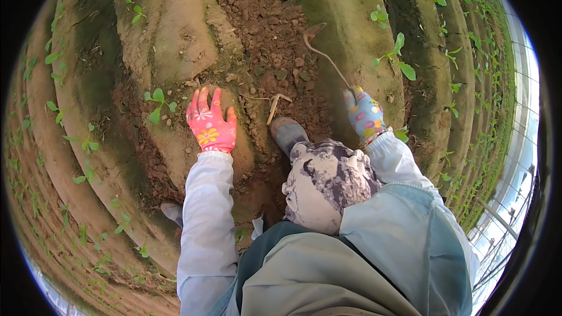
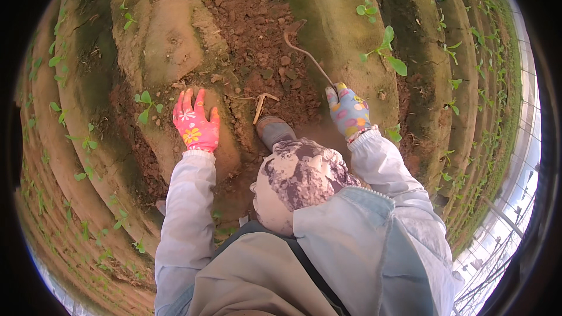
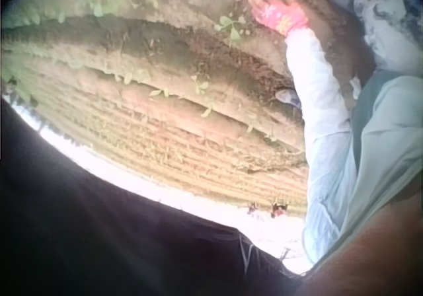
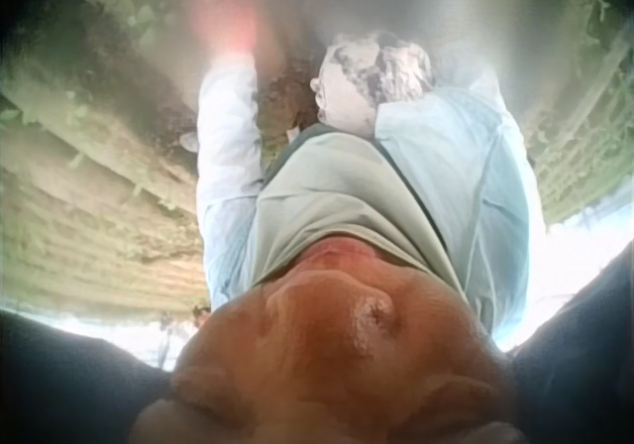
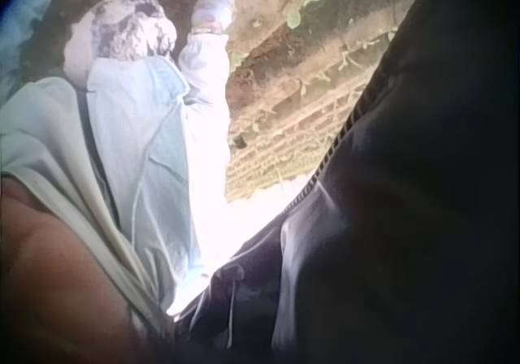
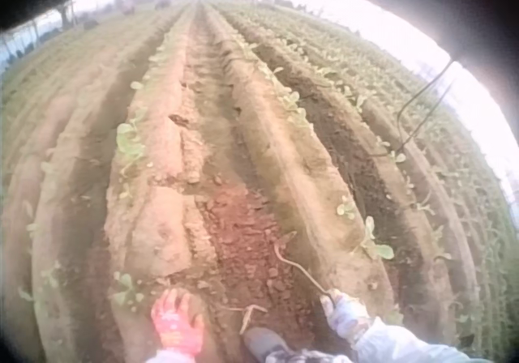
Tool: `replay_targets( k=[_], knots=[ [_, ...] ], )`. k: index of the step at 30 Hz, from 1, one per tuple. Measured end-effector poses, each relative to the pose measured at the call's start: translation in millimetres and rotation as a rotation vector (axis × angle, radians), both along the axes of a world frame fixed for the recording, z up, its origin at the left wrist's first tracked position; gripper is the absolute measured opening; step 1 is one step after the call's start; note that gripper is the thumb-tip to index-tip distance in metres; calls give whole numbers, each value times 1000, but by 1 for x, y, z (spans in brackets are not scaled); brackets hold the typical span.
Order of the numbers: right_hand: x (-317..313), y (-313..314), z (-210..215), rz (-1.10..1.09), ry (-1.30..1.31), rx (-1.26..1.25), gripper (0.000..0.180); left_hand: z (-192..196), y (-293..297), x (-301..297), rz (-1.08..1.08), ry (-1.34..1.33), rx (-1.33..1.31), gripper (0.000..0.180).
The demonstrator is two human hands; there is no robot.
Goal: The person uses a small hand hoe to loosen soil and remove weeds from between rows of young plants in a greenhouse. The person repeatedly scrapes the soil surface and pulls out small weeds by hand along the raised beds.
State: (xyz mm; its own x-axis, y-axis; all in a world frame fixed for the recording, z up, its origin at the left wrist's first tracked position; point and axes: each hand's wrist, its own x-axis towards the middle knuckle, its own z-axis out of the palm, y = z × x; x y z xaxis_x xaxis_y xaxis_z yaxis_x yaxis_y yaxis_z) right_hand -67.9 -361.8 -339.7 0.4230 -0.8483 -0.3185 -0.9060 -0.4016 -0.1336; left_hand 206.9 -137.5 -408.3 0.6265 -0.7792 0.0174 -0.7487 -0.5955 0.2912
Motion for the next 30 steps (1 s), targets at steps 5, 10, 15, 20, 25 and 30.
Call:
replay_targets(
  k=[5,10,15,20,25,30],
  knots=[
    [-16,22,-5,-60,196,274,31,-2,1,-1,11,-6,10,54],
    [-25,35,-12,-60,145,253,31,-2,3,-1,1,-5,-4,54],
    [-25,28,-7,-63,119,248,29,0,0,-1,1,-17,-1,54],
    [-24,33,-14,-49,123,383,25,-1,0,-1,13,5,-7,54],
    [-22,32,-13,-123,58,355,27,-2,0,-1,12,6,12,54],
    [-14,22,-15,-163,-6,262,30,-2,1,-1,9,4,1,54]
  ],
)
